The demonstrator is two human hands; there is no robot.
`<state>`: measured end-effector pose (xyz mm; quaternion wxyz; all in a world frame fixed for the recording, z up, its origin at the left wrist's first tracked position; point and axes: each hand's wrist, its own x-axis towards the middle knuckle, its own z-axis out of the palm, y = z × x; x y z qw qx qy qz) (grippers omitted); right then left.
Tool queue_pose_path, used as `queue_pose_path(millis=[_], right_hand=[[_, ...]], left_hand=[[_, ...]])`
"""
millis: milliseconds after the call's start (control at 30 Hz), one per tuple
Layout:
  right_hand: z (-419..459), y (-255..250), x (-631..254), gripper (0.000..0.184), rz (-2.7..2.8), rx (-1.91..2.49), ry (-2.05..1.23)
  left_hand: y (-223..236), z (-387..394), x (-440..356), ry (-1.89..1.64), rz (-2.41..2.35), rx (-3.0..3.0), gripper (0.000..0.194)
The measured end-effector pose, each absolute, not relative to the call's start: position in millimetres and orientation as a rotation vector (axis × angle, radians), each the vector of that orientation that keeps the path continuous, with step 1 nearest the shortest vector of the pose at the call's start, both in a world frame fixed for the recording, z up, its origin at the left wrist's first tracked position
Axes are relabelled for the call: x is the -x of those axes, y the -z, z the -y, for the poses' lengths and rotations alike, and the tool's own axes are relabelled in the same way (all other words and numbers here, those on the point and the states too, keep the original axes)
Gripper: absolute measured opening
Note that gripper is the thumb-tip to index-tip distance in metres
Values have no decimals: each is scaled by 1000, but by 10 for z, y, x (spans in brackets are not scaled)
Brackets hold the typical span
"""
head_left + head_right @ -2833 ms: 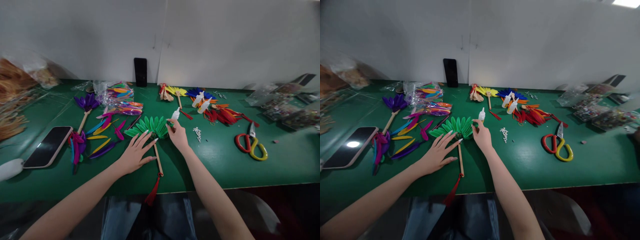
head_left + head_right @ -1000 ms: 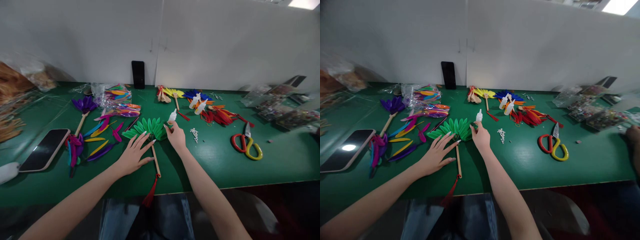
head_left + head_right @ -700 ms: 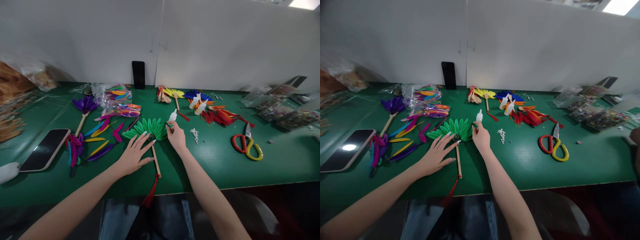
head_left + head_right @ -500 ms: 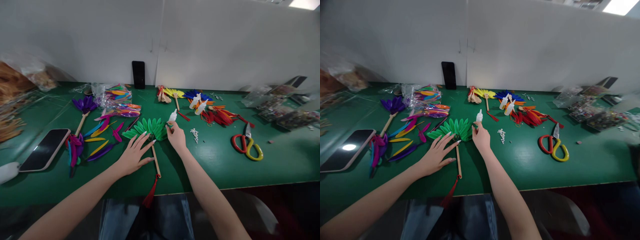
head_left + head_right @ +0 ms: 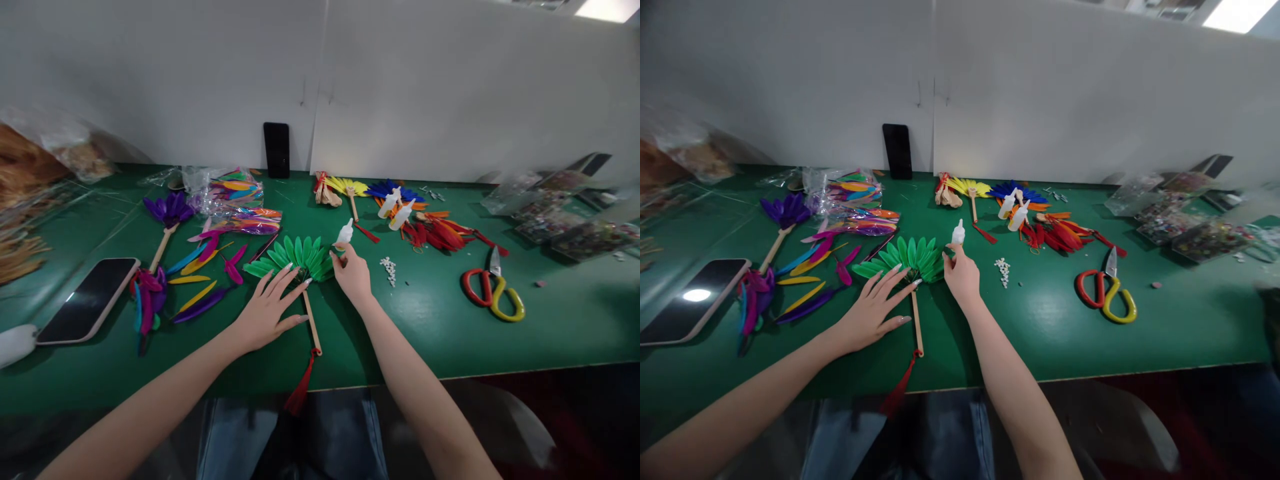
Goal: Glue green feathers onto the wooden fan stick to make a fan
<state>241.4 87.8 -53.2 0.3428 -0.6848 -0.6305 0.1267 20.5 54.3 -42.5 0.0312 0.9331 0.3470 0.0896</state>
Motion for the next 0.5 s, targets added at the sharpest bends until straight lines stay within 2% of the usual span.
queue_pose_path(millis=[500], right_hand=[[-860, 483, -2445, 26, 1620, 1911, -216]], left_hand=[[379, -529, -217, -328, -902, -2898, 73]])
